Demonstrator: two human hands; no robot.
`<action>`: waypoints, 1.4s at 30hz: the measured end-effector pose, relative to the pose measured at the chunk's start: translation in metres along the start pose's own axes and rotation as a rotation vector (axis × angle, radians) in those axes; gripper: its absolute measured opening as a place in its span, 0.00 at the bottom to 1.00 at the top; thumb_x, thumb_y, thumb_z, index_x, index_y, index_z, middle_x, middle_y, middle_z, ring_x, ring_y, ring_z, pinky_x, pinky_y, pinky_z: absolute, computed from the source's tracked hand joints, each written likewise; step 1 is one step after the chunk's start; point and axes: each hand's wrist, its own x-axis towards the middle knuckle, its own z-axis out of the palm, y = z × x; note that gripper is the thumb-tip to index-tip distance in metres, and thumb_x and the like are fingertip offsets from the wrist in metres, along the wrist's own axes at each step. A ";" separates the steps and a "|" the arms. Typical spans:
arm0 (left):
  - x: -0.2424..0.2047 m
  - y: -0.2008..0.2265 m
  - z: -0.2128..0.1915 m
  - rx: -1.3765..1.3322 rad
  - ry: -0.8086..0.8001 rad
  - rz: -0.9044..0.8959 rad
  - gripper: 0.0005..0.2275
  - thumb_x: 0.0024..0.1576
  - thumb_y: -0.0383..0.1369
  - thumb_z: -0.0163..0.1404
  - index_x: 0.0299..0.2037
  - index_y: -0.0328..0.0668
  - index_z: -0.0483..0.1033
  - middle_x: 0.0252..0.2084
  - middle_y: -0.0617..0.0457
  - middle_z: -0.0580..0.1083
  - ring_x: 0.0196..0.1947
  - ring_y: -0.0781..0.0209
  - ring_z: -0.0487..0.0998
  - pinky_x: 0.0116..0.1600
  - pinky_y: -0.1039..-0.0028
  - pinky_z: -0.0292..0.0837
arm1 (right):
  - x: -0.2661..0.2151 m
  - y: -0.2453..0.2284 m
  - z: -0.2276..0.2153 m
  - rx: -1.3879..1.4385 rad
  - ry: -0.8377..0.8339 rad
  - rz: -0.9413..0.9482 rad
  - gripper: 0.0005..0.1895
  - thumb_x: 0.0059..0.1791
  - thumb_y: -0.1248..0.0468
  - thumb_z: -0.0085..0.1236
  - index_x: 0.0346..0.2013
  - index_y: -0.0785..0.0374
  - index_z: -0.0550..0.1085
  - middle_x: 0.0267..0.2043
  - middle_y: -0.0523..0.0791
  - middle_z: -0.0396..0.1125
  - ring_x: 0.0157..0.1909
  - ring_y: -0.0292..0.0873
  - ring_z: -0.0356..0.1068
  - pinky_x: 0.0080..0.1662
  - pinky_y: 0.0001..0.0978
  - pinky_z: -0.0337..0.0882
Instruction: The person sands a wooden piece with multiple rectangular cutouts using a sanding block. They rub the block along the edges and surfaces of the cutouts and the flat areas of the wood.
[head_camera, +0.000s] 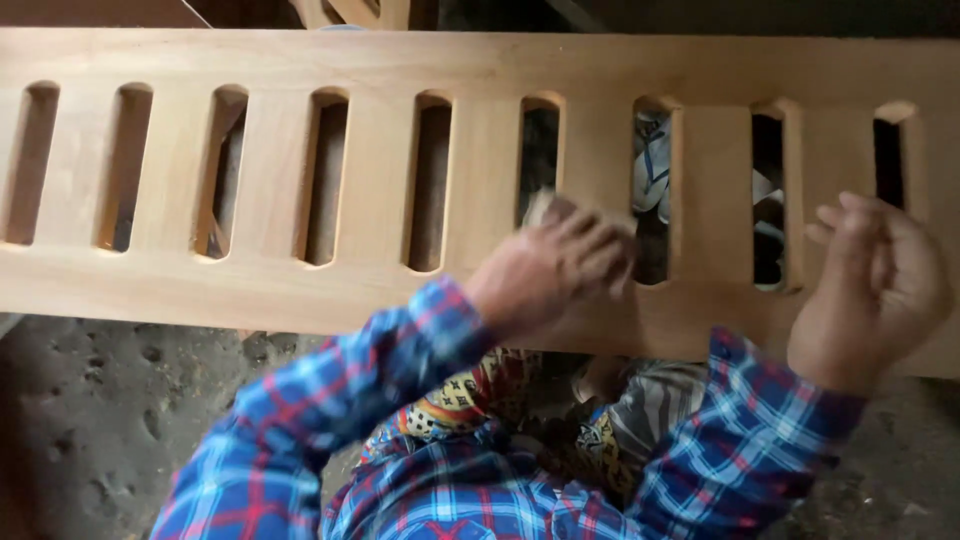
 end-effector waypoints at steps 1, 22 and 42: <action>0.012 -0.009 0.005 -0.001 -0.010 0.003 0.21 0.57 0.27 0.44 0.62 0.53 0.67 0.59 0.51 0.70 0.55 0.53 0.70 0.61 0.51 0.65 | -0.003 0.005 -0.003 0.003 0.001 0.010 0.18 0.73 0.67 0.48 0.55 0.87 0.74 0.47 0.65 0.71 0.47 0.57 0.75 0.49 0.45 0.80; -0.005 0.027 0.028 -0.085 -0.020 -0.067 0.26 0.61 0.34 0.41 0.72 0.46 0.58 0.73 0.44 0.62 0.73 0.41 0.61 0.74 0.52 0.56 | -0.010 0.017 -0.012 0.070 -0.058 0.090 0.12 0.72 0.74 0.49 0.57 0.89 0.72 0.48 0.65 0.70 0.53 0.58 0.74 0.55 0.46 0.80; -0.035 0.065 0.024 -0.198 0.126 -0.166 0.20 0.63 0.33 0.42 0.65 0.38 0.67 0.68 0.41 0.68 0.67 0.37 0.68 0.70 0.49 0.64 | -0.011 0.020 -0.014 0.059 -0.074 0.031 0.14 0.73 0.70 0.50 0.57 0.86 0.74 0.47 0.62 0.71 0.52 0.57 0.74 0.55 0.47 0.78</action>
